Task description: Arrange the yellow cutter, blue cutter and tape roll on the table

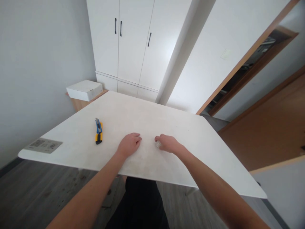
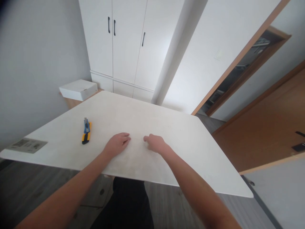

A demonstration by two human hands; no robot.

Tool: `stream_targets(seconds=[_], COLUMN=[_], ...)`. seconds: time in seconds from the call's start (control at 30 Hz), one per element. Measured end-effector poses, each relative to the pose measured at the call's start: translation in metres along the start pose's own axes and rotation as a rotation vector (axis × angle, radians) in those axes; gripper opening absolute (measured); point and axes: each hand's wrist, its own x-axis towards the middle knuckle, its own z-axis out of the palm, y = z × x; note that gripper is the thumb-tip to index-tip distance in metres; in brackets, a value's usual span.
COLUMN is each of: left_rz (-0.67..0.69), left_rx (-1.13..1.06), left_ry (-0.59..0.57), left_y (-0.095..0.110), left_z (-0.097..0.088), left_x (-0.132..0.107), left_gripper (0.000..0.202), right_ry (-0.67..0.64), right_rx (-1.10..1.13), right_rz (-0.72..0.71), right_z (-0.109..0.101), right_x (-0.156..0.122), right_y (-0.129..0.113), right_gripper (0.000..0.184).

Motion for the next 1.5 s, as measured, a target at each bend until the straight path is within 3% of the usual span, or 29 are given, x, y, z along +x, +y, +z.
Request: stream_targets(seconds=[0.23,0.4,0.47,0.6,0.73,0.83,1.0,1.13,1.23,1.37,1.5], left_rz=[-0.004,-0.02,-0.022,-0.022,-0.031,-0.03,-0.011,-0.015,-0.018,-0.019,-0.009], left_rx=[0.034,0.054,0.061,0.06,0.052,0.058,0.075,0.063,0.055,0.062,0.072], left_ry=[-0.01,-0.029,-0.038,-0.045,-0.038,-0.046,-0.043,-0.037,-0.039,-0.038,-0.039], left_y=[-0.001,0.001,0.002,0.001,0.001,0.002,0.002,-0.002,-0.004,-0.003,-0.003], left_z=[0.0,-0.004,-0.004,-0.004,-0.004,-0.005,-0.005,-0.002,0.0,0.0,0.0], left_x=[0.0,0.0,0.0,-0.001,-0.001,0.0,0.0,0.0,0.0,0.0,0.0], left_gripper=[0.033,0.034,0.034,0.036,0.036,0.036,0.038,0.038,0.037,0.037,0.039], right_ry=[-0.003,-0.131,-0.195,-0.218,-0.204,-0.16,0.057,0.012,-0.015,0.004,-0.009], right_rx=[0.01,0.149,0.188,0.265,0.293,0.264,0.269,0.155,0.06,0.03,0.04], right_rz=[-0.082,0.06,0.166,0.298,0.325,0.306,0.051,-0.029,-0.042,-0.061,-0.02], right_z=[0.005,0.001,0.004,0.017,0.023,0.018,0.002,-0.001,0.002,0.007,0.009], right_x=[-0.003,-0.013,-0.024,-0.048,-0.06,-0.059,-0.038,-0.013,-0.002,0.0,-0.007], right_y=[-0.017,0.002,0.018,0.048,0.059,0.053,0.019,-0.01,-0.022,-0.023,0.001], right_gripper=[0.045,0.09,0.098,0.093,0.089,0.08,0.074,0.074,0.061,0.044,0.046])
